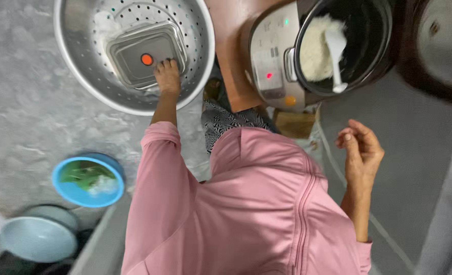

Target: The person scoops cooked white rice from a rice cooker into several stainless steel lunch boxes using a rice paddle. They place each filled container on a wooden table and repeat the process until multiple boxes are filled.

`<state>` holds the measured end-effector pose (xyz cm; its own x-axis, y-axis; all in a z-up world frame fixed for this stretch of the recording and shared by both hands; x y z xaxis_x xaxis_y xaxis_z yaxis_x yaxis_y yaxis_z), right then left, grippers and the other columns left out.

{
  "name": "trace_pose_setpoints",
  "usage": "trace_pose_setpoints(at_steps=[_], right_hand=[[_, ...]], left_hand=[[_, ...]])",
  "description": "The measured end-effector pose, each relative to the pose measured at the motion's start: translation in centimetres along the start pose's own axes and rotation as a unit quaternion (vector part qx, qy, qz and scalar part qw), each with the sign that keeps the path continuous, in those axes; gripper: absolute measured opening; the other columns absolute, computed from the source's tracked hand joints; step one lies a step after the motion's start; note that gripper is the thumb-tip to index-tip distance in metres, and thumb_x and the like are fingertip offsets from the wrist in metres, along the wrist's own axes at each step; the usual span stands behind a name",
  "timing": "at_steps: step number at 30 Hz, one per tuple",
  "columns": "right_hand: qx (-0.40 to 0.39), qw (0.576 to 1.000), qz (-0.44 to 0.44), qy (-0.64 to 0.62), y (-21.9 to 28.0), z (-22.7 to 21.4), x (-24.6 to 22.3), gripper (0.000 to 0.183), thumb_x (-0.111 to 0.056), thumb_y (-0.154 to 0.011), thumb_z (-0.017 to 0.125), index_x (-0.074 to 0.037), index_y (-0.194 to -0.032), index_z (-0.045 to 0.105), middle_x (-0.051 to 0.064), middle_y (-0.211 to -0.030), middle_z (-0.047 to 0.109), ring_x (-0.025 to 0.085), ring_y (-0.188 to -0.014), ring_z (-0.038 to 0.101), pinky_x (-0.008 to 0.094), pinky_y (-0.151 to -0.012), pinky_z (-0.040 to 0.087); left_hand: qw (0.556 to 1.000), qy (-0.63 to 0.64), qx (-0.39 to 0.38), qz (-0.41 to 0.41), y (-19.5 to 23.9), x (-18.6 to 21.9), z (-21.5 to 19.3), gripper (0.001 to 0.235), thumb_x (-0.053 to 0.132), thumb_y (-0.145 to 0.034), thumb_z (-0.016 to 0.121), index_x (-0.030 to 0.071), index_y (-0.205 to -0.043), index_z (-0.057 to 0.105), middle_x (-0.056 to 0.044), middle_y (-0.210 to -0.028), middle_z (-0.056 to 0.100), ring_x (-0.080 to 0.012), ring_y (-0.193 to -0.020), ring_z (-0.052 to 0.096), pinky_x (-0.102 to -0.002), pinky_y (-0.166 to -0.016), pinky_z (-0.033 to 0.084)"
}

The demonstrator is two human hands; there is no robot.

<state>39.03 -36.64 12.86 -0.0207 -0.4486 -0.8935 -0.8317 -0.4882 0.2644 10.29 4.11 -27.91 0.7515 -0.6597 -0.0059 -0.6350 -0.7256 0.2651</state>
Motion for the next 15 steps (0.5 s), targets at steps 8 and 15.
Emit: trace_pose_setpoints(at_steps=[8,15], right_hand=[[-0.056,0.998,0.012,0.037,-6.2,-1.4,0.9,0.027,-0.002,-0.103,0.063,0.001,-0.130,0.066,0.007,-0.102,0.071,0.014,-0.086,0.067,0.028,-0.075,0.055],[-0.035,0.998,0.044,0.022,-5.4,-1.6,3.0,0.029,-0.004,-0.100,0.064,0.000,-0.129,0.066,0.008,-0.102,0.071,0.013,-0.086,0.067,0.028,-0.074,0.055]], left_hand=[[0.971,0.225,0.075,-0.021,-4.9,2.8,-5.9,0.025,0.018,-0.089,0.075,0.005,-0.109,0.066,-0.017,-0.111,0.065,-0.0383,-0.106,0.062,-0.053,-0.089,0.046],[0.840,0.310,0.445,0.017,-24.3,4.6,-16.9,0.049,0.005,-0.086,0.072,-0.011,-0.129,0.054,-0.035,-0.124,0.055,-0.0509,-0.110,0.052,-0.055,-0.095,0.046]])
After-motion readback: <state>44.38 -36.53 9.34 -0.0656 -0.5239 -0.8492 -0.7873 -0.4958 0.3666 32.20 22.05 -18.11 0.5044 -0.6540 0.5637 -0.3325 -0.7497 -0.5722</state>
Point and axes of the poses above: each hand's wrist, its own y-axis away from the middle knuckle, its own z-axis out of the palm, x = y × z, the point moved 2 cm from there along -y, towards the middle knuckle
